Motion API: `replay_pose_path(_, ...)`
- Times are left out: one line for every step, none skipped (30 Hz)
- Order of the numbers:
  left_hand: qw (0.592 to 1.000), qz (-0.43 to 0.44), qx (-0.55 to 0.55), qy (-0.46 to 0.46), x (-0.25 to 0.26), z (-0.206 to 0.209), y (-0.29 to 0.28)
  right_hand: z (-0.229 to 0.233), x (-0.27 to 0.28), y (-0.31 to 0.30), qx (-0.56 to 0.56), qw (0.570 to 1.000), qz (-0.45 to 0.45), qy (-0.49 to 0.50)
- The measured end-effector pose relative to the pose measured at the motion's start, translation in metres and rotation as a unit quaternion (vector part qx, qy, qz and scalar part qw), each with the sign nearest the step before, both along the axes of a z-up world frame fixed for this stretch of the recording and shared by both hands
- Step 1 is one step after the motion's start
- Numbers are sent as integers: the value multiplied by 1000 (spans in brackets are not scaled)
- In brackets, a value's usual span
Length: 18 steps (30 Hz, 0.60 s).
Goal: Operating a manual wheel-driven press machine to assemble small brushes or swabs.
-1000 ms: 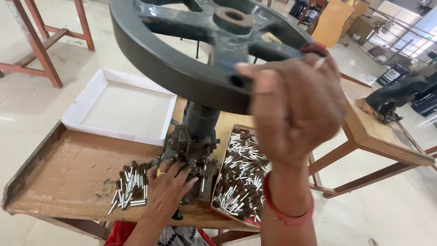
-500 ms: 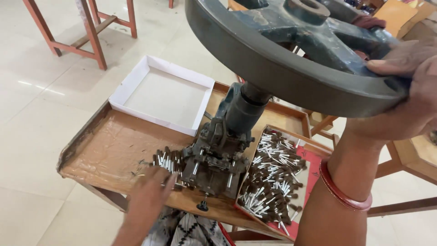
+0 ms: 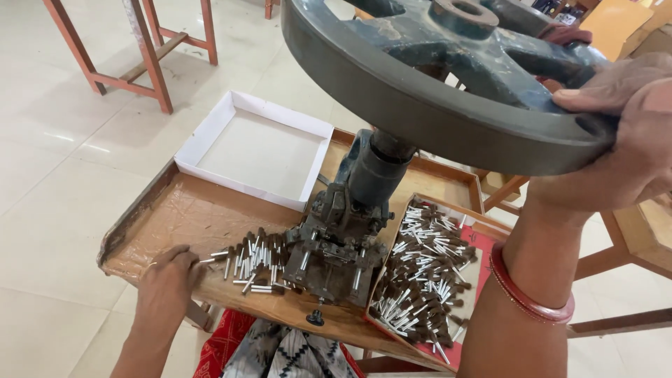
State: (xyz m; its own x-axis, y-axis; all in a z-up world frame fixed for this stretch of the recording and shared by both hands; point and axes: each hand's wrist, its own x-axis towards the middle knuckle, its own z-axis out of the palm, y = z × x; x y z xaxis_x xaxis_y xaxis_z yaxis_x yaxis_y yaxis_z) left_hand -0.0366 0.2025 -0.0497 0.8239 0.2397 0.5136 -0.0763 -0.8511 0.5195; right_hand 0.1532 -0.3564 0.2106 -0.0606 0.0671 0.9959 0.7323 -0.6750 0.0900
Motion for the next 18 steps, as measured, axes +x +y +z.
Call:
replay_pose_path(999, 4, 15, 34, -7, 1, 0, -4, 0, 0, -3, 1000, -16, 1)
replay_pose_path(997, 7, 30, 68, -13, 2, 1, -5, 0, 4, -6, 999, -32, 1)
replay_pose_path(997, 11, 29, 70, -13, 0, 2, 1, -13, 27, -6, 1000, -28, 2)
replay_pose_path(994, 4, 42, 103, -14, 0, 3, 11, -28, 51, -2, 999, 47, 10)
replay_pose_path(990, -7, 56, 131, -7, 2, 3, 26, -46, 74, 3, 993, 118, 11)
replay_pose_path(990, -7, 57, 127, -10, 9, -2, 42, -57, 101, 8, 982, 188, 13)
replay_pose_path(992, -3, 14, 127, -10, 15, -11, 58, -74, 124, 10, 968, 251, 14)
replay_pose_path(992, 0, -28, 127, -8, 22, -20, 76, -93, 146, 12, 949, 314, 15)
replay_pose_path(992, -14, -27, 127, -7, 28, -41, 80, -95, 147, 11, 954, 301, 15)
replay_pose_path(990, -68, -98, 71, -6, 33, -62, 84, -96, 148, 22, 952, 307, 9)
replay_pose_path(978, -119, -171, 15, -5, 39, -83, 89, -95, 151, 32, 947, 318, 3)
replay_pose_path(976, -131, -172, 16, 5, 37, -107, 87, -98, 147, 30, 951, 307, 2)
replay_pose_path(977, -160, -144, -5, 11, 35, -130, 84, -99, 146, 25, 956, 292, 13)
replay_pose_path(975, -188, -117, -25, 17, 33, -152, 82, -101, 146, 20, 960, 279, 25)
replay_pose_path(974, -190, -118, -25, 25, 29, -165, 87, -89, 132, 19, 960, 277, 26)
replay_pose_path(978, -192, -79, -31, 33, 25, -178, 93, -77, 117, -68, 950, 304, 16)
replay_pose_path(980, -194, -39, -37, 42, 21, -190, 98, -65, 102, -153, 932, 329, 5)
replay_pose_path(979, -195, -39, -37, 44, 18, -193, 91, -80, 119, -154, 932, 328, 5)
